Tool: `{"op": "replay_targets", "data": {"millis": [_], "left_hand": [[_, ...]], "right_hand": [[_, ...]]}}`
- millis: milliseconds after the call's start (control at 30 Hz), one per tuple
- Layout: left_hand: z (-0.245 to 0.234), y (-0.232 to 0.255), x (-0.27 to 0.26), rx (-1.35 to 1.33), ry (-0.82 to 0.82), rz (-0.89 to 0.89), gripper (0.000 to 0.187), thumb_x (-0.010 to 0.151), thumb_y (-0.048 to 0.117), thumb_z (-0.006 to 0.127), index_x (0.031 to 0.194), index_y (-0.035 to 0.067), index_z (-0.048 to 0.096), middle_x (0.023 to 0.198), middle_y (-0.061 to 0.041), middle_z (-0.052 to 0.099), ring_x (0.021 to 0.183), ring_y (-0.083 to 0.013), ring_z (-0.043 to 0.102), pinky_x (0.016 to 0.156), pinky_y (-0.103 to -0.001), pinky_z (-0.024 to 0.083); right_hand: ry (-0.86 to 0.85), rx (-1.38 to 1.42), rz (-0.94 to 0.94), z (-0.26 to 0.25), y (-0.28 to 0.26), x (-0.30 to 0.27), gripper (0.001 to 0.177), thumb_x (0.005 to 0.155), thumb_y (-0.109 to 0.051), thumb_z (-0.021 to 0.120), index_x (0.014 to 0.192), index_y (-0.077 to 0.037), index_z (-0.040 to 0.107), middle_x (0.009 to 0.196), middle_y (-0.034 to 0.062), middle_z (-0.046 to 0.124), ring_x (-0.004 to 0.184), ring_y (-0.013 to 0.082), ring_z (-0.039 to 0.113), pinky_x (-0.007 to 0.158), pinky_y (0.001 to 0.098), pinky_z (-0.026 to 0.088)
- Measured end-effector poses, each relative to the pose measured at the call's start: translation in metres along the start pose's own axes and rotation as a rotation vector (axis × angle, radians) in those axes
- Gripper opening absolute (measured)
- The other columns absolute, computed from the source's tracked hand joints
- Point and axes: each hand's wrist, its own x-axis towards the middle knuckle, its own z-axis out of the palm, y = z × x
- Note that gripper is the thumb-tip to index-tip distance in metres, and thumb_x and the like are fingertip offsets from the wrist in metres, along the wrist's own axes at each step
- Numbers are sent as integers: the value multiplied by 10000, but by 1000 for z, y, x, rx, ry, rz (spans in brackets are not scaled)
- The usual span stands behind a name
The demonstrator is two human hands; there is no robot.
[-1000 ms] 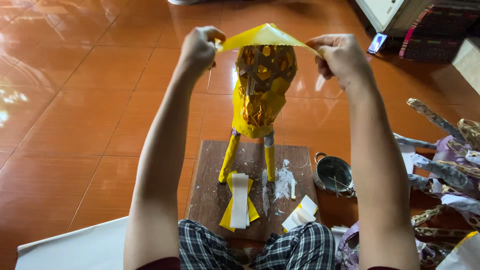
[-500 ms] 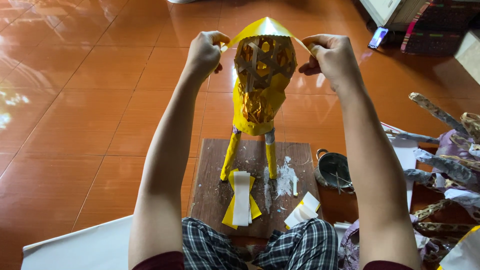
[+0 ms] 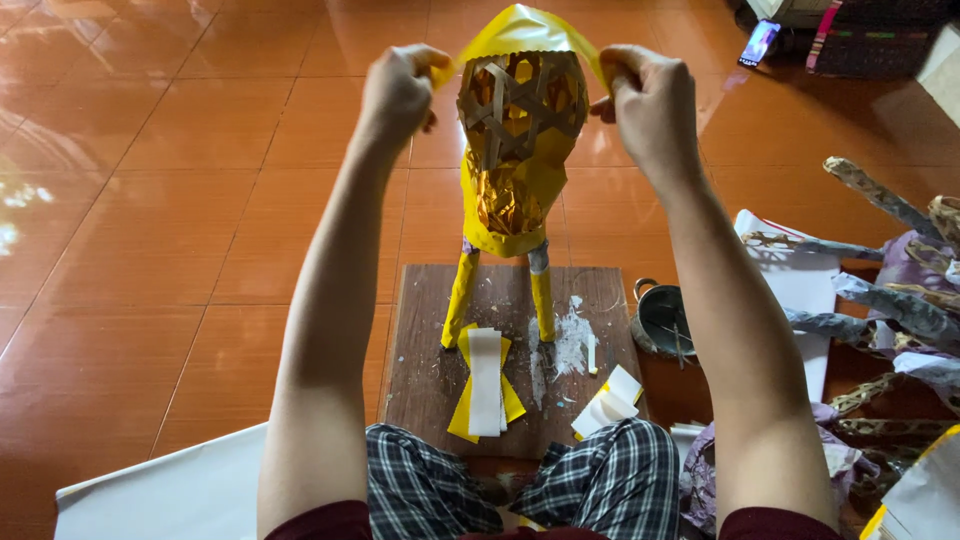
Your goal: Applying yellow paper strips to a sculpture frame to build its surface
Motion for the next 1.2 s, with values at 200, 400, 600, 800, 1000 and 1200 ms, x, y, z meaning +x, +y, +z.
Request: {"op": "replay_targets", "data": {"millis": [200, 400, 600, 800, 1000, 1200], "left_hand": [[-1, 4, 1, 159, -36, 35, 280, 1009, -19, 516, 1172, 17, 740, 1096, -203, 774, 447, -75, 617, 387, -124, 571], [5, 2, -4, 10, -56, 32, 275, 975, -13, 517, 1116, -22, 753, 817, -112, 775, 439, -101, 620, 405, -195, 569], [19, -8, -4, -5, -74, 29, 324, 947, -55, 494, 1120, 0, 762, 766, -76, 746, 437, -93, 620, 401, -195, 566], [41, -4, -17, -322, -19, -5, 142, 902, -3, 597, 900, 0, 739, 622, -27, 629, 447, -71, 499, 386, -219, 438], [54, -20, -18, -522, -13, -20, 191, 1013, 77, 561, 1084, -21, 708, 736, -31, 650, 540, -52, 491, 457, -198, 439], [60, -30, -29, -425, -6, -49, 297, 969, 24, 537, 1241, 12, 656, 1137, -135, 741, 1044, -213, 683, 928, -324, 582]], "right_hand": [[82, -177, -54, 15, 13, 3, 203, 1049, 57, 592, 1227, 101, 679, 1081, 247, 768, 641, 135, 773, 551, 114, 662], [119, -102, -152, 30, 22, -2, 210, 1030, 52, 607, 1215, 107, 689, 1004, 215, 790, 539, 110, 663, 420, 169, 543], [74, 56, -112, 33, 20, -5, 225, 1050, 71, 558, 1230, 83, 693, 973, 209, 793, 476, 99, 589, 362, 165, 497], [81, 277, -1, 41, 16, -10, 244, 1076, 8, 534, 1270, 79, 664, 919, 150, 757, 515, 70, 522, 388, 197, 437], [-40, 570, 355, 55, 55, -16, 408, 1066, -257, 463, 1456, -151, 520, 1291, 120, 707, 987, 147, 735, 759, 293, 726], [-105, 543, 486, 63, 57, -34, 474, 1063, -322, 392, 1496, -136, 439, 1413, 133, 577, 1137, 190, 593, 949, 352, 574]]}}
